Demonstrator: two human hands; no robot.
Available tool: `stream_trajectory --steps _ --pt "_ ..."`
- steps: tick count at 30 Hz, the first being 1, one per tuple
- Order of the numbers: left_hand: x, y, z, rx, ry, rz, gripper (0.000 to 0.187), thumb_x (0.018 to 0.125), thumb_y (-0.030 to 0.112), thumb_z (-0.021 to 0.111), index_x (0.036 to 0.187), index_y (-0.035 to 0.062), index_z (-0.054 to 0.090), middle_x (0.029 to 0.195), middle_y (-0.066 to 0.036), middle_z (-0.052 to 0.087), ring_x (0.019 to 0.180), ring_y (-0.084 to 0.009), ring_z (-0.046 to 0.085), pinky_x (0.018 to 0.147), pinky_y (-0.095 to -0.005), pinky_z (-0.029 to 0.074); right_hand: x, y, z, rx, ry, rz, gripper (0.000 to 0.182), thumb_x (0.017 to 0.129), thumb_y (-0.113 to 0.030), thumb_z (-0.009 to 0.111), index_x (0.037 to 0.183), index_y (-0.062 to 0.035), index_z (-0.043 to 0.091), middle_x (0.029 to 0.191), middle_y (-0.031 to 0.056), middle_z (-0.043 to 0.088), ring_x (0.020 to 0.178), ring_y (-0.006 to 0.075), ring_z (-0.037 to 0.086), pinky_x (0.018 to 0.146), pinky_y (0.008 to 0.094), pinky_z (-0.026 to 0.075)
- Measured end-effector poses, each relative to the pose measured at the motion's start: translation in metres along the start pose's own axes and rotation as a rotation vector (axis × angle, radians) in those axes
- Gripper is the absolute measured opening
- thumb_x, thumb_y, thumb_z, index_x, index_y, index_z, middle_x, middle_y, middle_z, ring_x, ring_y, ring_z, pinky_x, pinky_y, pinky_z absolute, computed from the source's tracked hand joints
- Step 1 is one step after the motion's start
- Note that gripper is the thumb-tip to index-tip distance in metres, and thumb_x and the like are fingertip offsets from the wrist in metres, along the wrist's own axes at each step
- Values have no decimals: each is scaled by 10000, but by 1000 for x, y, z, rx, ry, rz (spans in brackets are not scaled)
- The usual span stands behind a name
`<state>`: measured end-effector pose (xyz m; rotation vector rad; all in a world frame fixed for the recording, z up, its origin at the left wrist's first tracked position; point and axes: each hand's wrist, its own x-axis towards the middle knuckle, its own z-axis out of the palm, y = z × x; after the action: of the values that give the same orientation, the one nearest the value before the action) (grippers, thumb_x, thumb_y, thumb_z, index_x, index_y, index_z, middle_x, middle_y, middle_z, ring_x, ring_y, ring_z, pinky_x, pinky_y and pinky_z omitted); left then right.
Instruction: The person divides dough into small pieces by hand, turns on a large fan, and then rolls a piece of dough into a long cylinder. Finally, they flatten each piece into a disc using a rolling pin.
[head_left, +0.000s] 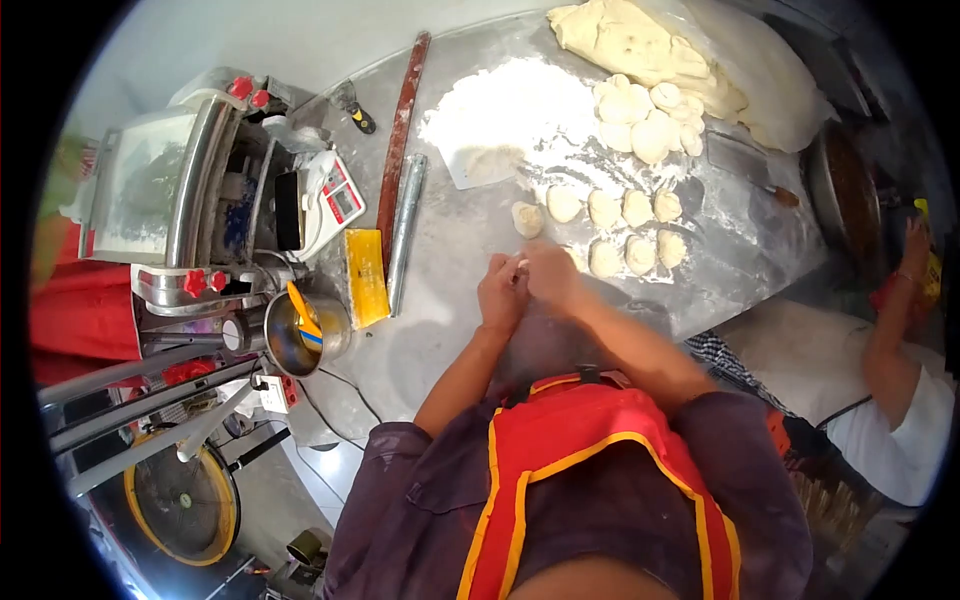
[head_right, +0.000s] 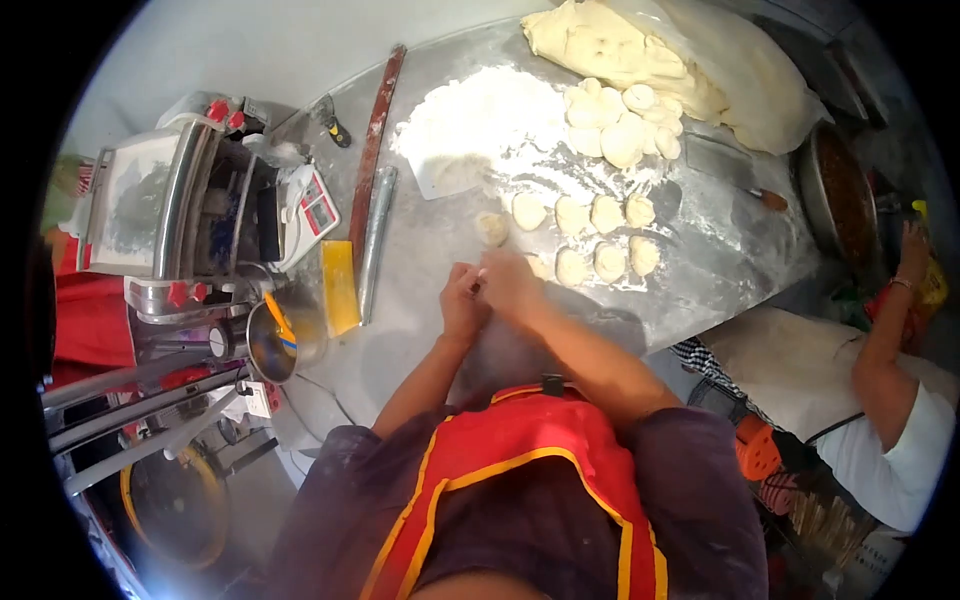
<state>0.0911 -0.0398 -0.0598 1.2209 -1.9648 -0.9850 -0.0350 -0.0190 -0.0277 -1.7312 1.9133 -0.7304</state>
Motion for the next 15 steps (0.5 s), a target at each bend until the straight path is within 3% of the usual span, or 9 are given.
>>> stream_trajectory --steps 3,5,7,12,15 --pt "4 3 -8 70 -35 61 197 793 58 656 982 104 694 844 -83 583 692 -279 613 631 -373 498 -3 -4 -50 783 -449 399 195 859 -167 613 986 -24 649 877 84 640 810 179 597 710 324 480" --pt "9 -1 -13 80 -66 30 260 784 118 696 1042 116 670 910 -85 582 743 -284 618 655 -386 506 -20 2 -63 1090 -229 535 267 874 -181 658 1092 -29 621 938 29 618 835 115 570 725 258 485" --pt "8 4 -17 154 -81 15 354 766 171 730 1104 129 636 984 -88 572 797 -290 619 679 -400 512 -38 32 -68 1246 11 612 153 891 -125 637 1025 -51 629 875 -16 600 747 66 549 662 224 473" --pt "13 24 -14 467 -142 147 559 734 257 766 1225 138 527 1163 -126 506 942 -315 594 740 -423 521 -81 61 -90 1265 31 793 153 877 -93 654 1021 -80 604 923 12 618 794 98 598 699 227 517" --pt "27 18 -10 411 -371 -5 511 767 241 751 1200 97 519 1177 -130 516 952 -285 600 739 -389 522 -89 59 -88 1317 76 803 138 877 -71 651 1009 -79 612 910 13 646 752 84 603 655 204 512"
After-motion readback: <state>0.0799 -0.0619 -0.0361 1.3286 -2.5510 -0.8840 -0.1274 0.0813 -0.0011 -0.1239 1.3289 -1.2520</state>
